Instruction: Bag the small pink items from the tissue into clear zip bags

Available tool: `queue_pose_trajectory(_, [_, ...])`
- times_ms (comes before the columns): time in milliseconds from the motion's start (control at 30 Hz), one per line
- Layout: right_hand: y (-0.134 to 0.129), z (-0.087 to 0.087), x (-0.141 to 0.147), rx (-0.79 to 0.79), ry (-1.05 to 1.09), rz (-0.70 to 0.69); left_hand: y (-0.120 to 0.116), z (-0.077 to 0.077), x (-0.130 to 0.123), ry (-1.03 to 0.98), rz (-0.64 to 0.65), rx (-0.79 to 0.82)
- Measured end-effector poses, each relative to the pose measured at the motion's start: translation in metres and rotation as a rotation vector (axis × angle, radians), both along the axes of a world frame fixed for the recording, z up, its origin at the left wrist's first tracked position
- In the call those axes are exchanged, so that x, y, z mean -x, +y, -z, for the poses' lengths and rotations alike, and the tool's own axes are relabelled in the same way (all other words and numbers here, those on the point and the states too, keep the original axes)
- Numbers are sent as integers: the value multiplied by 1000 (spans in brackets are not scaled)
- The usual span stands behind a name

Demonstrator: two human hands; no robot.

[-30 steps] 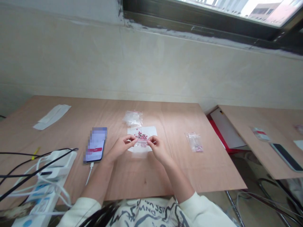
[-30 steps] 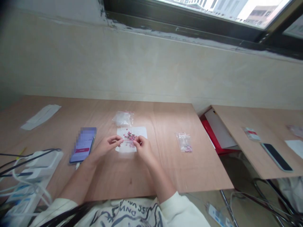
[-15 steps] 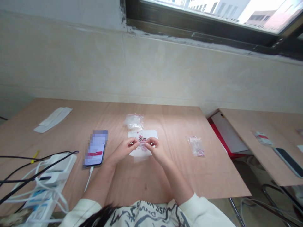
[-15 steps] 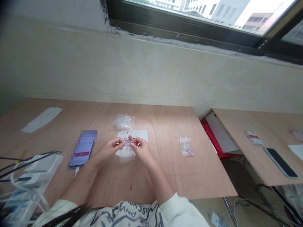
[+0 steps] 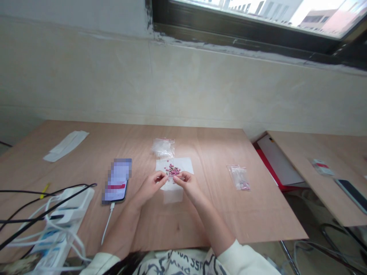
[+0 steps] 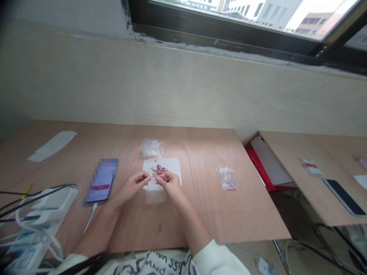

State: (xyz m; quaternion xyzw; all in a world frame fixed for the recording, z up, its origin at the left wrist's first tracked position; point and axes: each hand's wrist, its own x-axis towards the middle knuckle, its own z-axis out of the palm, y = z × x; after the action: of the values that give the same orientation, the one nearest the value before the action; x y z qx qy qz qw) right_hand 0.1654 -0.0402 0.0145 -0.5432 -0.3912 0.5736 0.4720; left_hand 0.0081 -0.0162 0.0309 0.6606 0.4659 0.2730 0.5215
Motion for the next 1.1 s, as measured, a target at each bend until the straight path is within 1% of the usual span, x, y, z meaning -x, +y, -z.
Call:
queue_pose_trajectory(100, [0, 2, 1, 42, 70, 22, -1, 6, 2, -29, 8, 41])
queue_pose_trajectory(167, [1, 2, 1, 49, 85, 58, -2, 8, 3, -51, 20, 79])
queue_pose_trajectory(233, [3, 1, 2, 39, 77, 68, -2, 8, 2, -66, 3, 96])
queue_pose_trajectory(333, [3, 2, 3, 20, 42, 25, 2, 6, 1, -74, -74, 88])
queue_pose_trajectory(433, [0, 9, 3, 28, 9, -10, 7, 5, 2, -87, -141, 120])
queue_pose_trajectory(533, [7, 16, 3, 55, -34, 2, 10, 7, 9, -103, -215, 123])
queue_pose_trajectory(567, [15, 16, 5, 53, -55, 29, 10, 8, 13, -93, -254, 109])
queue_pose_trajectory(633, [40, 12, 11, 19, -113, 106, 6, 12, 21, -49, -316, 90])
queue_pose_trajectory(700, [73, 3, 23, -40, -200, 139, 1, 17, 29, -3, -317, 105])
queue_pose_trajectory(767, [105, -5, 35, -46, -386, 185, -5, 23, 35, 16, -289, 127])
queue_pose_trajectory(833, [123, -9, 39, -16, -613, 304, -9, 28, 40, 17, -280, 142])
queue_pose_trajectory(867, [125, -9, 36, -36, -705, 373, -10, 29, 41, 17, -284, 147])
queue_pose_trajectory(900, [121, -9, 27, -78, -783, 438, -11, 29, 42, 16, -292, 151])
queue_pose_trajectory(967, [100, -4, -5, -205, -928, 529, -11, 26, 44, 18, -307, 160])
queue_pose_trajectory(1000, [85, -1, -26, -196, -1035, 581, -12, 24, 44, 21, -313, 165])
queue_pose_trajectory(1033, [68, 3, -50, -128, -1152, 641, -12, 22, 43, 24, -318, 169])
queue_pose_trajectory(1100, [33, 10, -98, 107, -1346, 749, -13, 18, 41, 29, -318, 175])
